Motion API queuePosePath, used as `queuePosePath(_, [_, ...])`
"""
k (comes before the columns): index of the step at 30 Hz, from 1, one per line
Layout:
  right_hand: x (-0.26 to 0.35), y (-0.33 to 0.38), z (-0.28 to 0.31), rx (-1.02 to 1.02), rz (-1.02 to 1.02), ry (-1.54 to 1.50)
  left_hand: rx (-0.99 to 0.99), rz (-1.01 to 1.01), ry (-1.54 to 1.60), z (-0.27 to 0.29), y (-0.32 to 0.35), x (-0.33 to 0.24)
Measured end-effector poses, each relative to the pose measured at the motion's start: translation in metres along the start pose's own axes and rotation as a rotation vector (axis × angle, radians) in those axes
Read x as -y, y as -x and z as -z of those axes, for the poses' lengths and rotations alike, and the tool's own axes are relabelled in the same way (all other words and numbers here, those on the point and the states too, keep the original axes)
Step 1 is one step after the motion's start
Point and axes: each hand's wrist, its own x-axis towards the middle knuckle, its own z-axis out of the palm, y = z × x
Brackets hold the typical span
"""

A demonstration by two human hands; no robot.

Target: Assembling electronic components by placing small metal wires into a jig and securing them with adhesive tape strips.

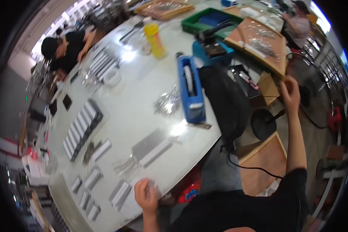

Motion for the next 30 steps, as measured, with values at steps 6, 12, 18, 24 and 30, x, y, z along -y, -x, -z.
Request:
queuePosePath(6, [-0.038,-0.149,-0.027,0.261,0.034,0.281,-0.06,0.036,0.02,-0.015,-0.004,-0.013])
queuePosePath(12, [-0.072,-0.175,-0.066,0.421,-0.095,0.183,0.005,0.058,-0.036,-0.014,-0.008,-0.007])
queuePosePath(18, [-0.075,-0.177,-0.071,0.454,-0.135,0.179,-0.002,0.117,-0.02,-0.017,-0.012,-0.004])
queuePosePath(24, [-0.07,-0.183,-0.068,0.541,-0.194,0.305,0.019,0.102,-0.046,-0.018,-0.012,-0.005])
queuePosePath(30, [-0.081,-0.193,-0.065,0.615,-0.252,0.235,0.013,0.11,-0.051,-0.015,-0.009,-0.007])
